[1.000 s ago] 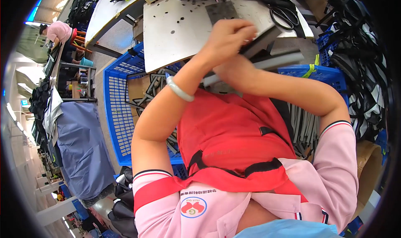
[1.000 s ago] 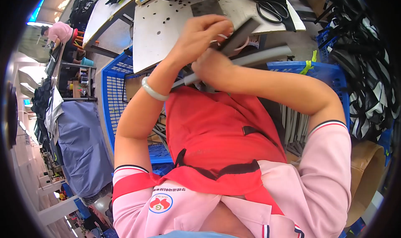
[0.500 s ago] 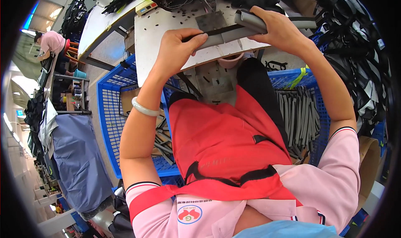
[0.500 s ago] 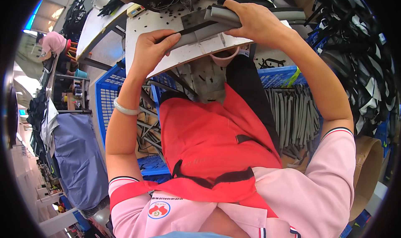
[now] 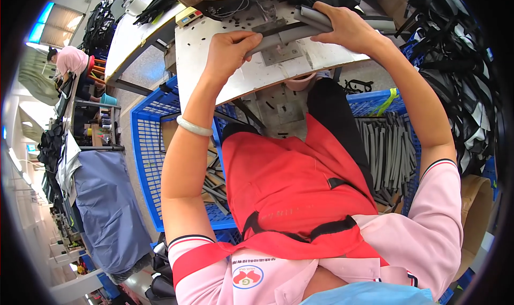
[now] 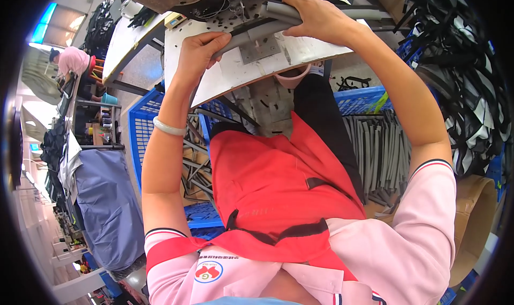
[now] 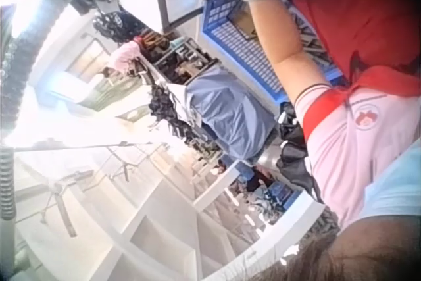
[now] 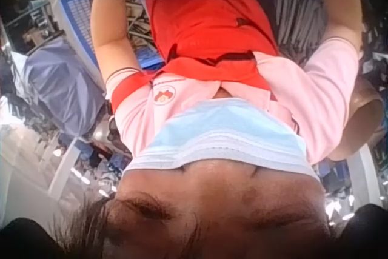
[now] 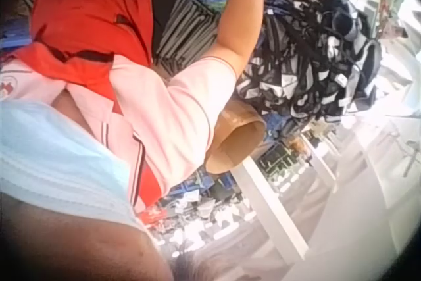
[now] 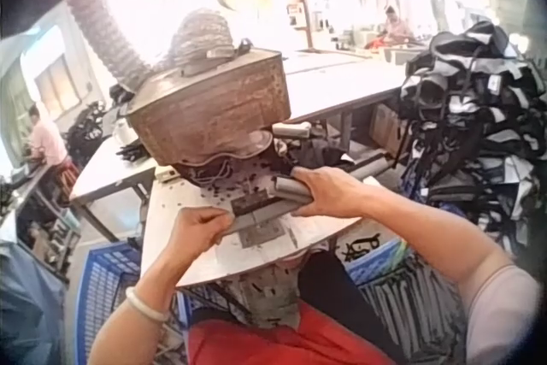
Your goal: Manually assembling and preparing material components on a workbench.
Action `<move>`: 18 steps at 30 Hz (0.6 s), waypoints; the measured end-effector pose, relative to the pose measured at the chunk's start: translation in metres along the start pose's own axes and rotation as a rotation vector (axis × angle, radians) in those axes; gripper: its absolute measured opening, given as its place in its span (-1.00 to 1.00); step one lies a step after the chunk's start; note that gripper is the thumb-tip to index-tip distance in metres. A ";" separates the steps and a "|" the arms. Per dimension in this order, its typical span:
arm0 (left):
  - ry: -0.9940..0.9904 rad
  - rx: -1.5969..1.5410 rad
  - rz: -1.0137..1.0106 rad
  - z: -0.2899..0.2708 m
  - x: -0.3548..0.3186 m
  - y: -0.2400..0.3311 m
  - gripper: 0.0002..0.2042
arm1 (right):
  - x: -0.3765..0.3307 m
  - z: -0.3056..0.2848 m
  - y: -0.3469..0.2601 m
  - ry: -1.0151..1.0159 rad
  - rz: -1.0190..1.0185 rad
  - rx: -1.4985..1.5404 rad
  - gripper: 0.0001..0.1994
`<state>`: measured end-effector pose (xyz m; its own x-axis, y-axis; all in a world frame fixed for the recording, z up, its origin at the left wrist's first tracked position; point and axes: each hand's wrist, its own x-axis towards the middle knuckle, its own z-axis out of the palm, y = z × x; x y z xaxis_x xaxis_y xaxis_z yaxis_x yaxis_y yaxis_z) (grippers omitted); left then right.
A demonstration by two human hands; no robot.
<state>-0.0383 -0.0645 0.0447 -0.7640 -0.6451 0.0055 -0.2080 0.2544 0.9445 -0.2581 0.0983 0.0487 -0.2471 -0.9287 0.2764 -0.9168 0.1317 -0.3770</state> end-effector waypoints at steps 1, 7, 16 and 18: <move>0.001 0.001 -0.001 -0.001 0.001 -0.001 -0.75 | 0.002 0.000 0.000 -0.005 0.007 -0.011 -0.31; 0.019 -0.047 0.026 -0.004 0.007 -0.002 -0.76 | 0.007 -0.002 -0.001 0.037 -0.007 0.006 -0.28; -0.015 -0.086 -0.033 -0.010 0.038 -0.011 -0.76 | 0.038 0.011 0.015 0.030 0.024 0.045 -0.28; -0.007 -0.139 -0.077 -0.013 0.046 -0.017 -0.75 | 0.047 0.013 0.021 0.054 -0.062 -0.045 -0.29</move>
<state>-0.0622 -0.1077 0.0333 -0.7534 -0.6538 -0.0702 -0.1798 0.1021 0.9784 -0.2848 0.0529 0.0426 -0.2051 -0.9157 0.3457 -0.9437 0.0912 -0.3181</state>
